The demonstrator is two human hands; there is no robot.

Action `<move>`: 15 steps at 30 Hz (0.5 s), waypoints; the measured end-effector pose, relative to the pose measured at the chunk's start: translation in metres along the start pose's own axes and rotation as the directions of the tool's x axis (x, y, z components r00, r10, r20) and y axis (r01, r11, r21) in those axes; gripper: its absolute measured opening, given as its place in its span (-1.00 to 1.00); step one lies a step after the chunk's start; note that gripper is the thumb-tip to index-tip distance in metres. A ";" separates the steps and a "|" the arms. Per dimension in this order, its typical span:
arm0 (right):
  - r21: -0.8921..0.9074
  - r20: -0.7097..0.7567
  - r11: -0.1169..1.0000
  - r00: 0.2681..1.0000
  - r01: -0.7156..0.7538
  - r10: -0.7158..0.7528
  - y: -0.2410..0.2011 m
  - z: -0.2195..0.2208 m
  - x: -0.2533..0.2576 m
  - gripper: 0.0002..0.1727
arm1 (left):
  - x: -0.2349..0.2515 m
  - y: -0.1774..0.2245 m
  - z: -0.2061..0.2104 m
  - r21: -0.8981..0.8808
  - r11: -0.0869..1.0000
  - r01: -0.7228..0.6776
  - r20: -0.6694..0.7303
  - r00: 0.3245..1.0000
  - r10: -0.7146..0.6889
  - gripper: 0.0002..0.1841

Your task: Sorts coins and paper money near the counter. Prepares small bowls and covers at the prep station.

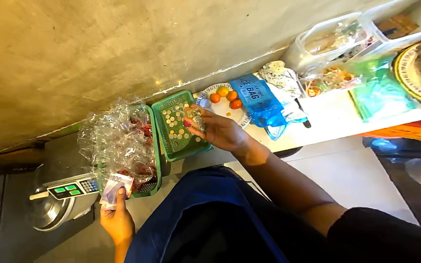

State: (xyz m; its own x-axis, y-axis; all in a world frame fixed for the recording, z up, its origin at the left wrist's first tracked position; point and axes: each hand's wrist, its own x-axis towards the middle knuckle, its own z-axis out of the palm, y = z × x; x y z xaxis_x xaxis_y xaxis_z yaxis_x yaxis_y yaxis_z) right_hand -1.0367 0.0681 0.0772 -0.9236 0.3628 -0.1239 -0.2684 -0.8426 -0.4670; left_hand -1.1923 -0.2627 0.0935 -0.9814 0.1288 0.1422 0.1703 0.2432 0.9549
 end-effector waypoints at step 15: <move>-0.060 -0.086 0.998 0.996 -0.038 0.032 0.015 0.013 0.003 -0.49 | -0.004 -0.011 -0.020 -0.051 0.999 0.019 -0.016 1.000 -0.020 -0.70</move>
State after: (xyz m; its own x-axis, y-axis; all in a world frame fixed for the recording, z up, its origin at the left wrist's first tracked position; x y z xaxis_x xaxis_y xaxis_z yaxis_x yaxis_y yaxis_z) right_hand -1.0474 0.0516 0.0808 -0.9048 0.3683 -0.2137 -0.2167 -0.8304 -0.5134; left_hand -1.1918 -0.2853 0.0881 -0.9860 0.1083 0.1270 0.1464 0.1968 0.9695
